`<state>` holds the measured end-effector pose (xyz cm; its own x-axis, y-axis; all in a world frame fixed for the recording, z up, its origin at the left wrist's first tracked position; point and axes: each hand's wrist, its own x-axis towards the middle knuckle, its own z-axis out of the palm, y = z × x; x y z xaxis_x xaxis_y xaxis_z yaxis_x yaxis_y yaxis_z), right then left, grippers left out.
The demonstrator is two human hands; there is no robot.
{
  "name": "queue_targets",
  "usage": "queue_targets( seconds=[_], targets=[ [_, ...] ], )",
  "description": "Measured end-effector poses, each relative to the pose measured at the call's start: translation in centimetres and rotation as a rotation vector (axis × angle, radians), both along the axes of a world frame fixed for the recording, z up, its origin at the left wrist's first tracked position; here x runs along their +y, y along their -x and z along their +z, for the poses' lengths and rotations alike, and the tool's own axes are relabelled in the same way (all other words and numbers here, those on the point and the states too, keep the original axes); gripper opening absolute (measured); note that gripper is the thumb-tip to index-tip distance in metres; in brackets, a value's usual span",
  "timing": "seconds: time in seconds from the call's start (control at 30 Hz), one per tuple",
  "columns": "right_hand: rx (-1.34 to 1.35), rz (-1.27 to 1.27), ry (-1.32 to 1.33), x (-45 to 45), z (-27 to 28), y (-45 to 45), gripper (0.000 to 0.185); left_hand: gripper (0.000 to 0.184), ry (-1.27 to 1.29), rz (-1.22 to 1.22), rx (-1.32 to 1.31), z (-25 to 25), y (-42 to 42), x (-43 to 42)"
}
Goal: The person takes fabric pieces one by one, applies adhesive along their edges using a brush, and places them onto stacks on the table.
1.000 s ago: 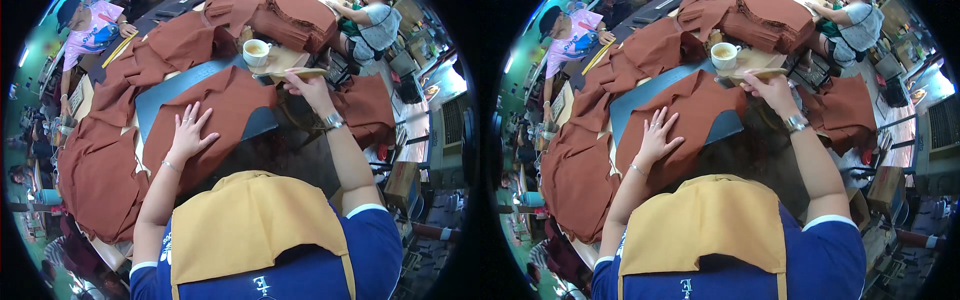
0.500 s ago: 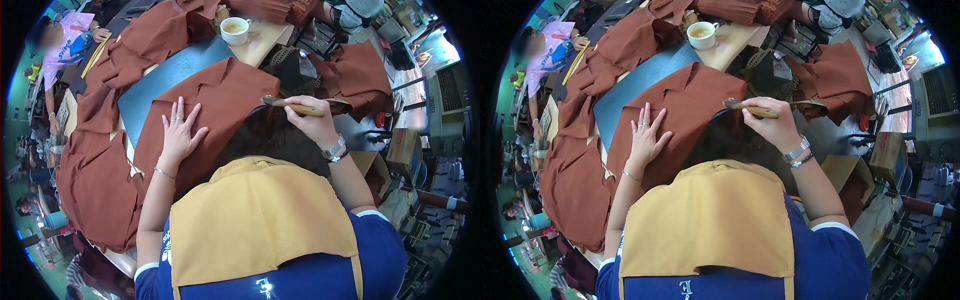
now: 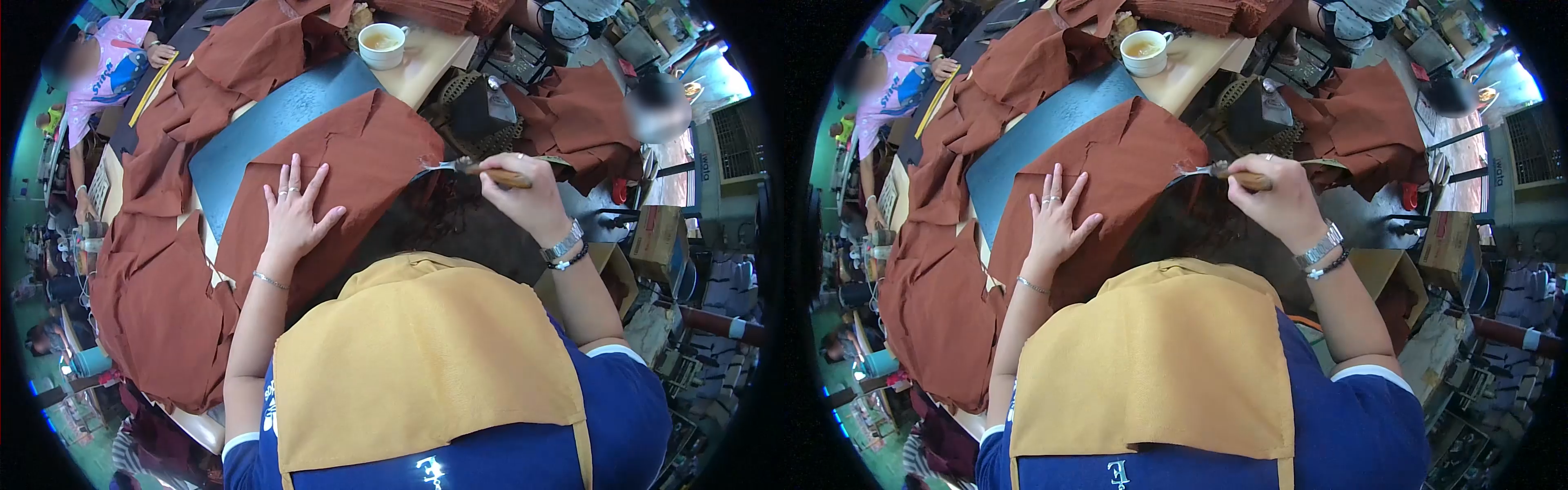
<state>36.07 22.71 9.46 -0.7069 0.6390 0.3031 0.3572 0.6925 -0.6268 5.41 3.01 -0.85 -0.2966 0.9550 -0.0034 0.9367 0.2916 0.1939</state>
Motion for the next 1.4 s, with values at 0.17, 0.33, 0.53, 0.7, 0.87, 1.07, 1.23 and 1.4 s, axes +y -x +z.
queue_targets(
  seconds=[0.17, 0.33, 0.53, 0.7, 0.87, 1.07, 1.23, 1.4],
  targets=[
    [0.12, 0.14, 0.112, -0.3, -1.7, 3.4, 0.015, 0.078, -0.008, -0.029, -0.012, 0.2, 0.2, 0.6],
    [-0.097, 0.088, 0.024, 1.6, -0.2, 0.5, 0.014, 0.08, -0.046, -0.077, 0.0, 0.1, 0.9, 1.8],
    [0.092, 0.234, 0.145, 0.9, -1.6, 3.3, 0.013, 0.08, -0.054, -0.168, 0.0, -0.3, 2.2, 4.8],
    [-0.017, 0.088, 0.132, 2.6, 0.4, 1.3, 0.015, 0.08, -0.031, -0.25, -0.019, 0.0, 2.9, 7.2],
    [0.049, 0.222, 0.163, 1.4, -1.5, 2.3, 0.015, 0.08, -0.025, -0.326, -0.027, 0.1, 3.6, 9.3],
    [0.069, 0.109, 0.099, 1.4, -0.4, 1.8, 0.017, 0.08, -0.02, -0.383, -0.003, 0.0, 4.0, 11.4],
    [-0.066, 0.057, 0.102, 2.3, -1.3, 0.1, 0.013, 0.081, -0.058, -0.425, 0.011, -0.4, 4.3, 12.7],
    [0.099, 0.125, 0.097, 0.0, -0.5, 3.1, 0.014, 0.081, -0.051, -0.471, 0.003, -0.2, 4.0, 13.9]
  ],
)
